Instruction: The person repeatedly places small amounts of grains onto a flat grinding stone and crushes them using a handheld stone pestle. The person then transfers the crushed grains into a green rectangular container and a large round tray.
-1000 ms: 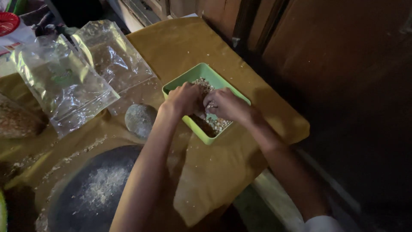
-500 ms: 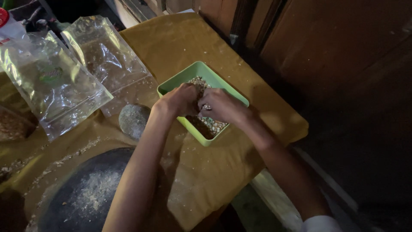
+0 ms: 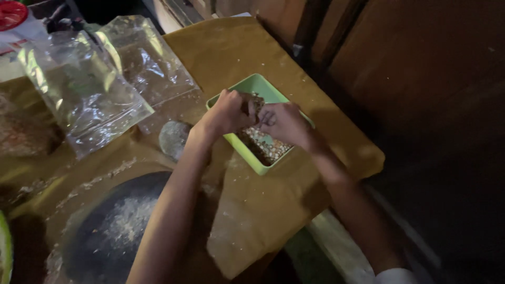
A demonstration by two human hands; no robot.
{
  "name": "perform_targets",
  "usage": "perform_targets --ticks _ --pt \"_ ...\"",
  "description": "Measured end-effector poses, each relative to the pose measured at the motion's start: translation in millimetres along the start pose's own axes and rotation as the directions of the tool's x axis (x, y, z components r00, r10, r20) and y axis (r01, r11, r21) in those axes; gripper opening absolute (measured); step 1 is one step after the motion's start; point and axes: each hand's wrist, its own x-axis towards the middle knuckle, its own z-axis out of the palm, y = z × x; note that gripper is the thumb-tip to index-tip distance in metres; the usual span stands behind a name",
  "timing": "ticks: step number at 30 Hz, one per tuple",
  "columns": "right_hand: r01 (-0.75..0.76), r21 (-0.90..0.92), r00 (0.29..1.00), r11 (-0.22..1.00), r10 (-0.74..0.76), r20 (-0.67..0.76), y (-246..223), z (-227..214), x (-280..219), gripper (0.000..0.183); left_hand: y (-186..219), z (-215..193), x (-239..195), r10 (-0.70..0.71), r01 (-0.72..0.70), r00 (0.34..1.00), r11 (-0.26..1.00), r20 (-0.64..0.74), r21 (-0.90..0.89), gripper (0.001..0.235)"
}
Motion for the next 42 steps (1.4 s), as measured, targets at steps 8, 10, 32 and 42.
perform_targets --ticks 8,10,32,42 --pt "0.003 0.038 0.998 0.999 -0.001 -0.060 -49.4 -16.7 -8.6 0.018 2.4 -45.0 -54.9 0.088 -0.096 0.994 0.987 -0.066 -0.128 0.007" --pt "0.021 0.036 0.997 0.999 -0.018 -0.079 -61.4 -13.3 -5.5 0.016 16.3 -71.0 -82.7 0.089 -0.097 0.994 0.990 -0.069 -0.107 0.008" --pt "0.488 0.452 0.743 0.747 -0.627 0.235 -251.0 79.2 -26.1 0.007 22.8 -138.7 -332.3 -0.090 0.024 0.960 0.969 -0.265 -0.245 0.013" --pt "0.626 0.390 0.685 0.675 -0.715 0.139 -239.7 96.7 -30.1 0.013 -1.2 -116.3 -341.6 -0.205 0.180 0.942 0.977 -0.267 -0.112 0.014"
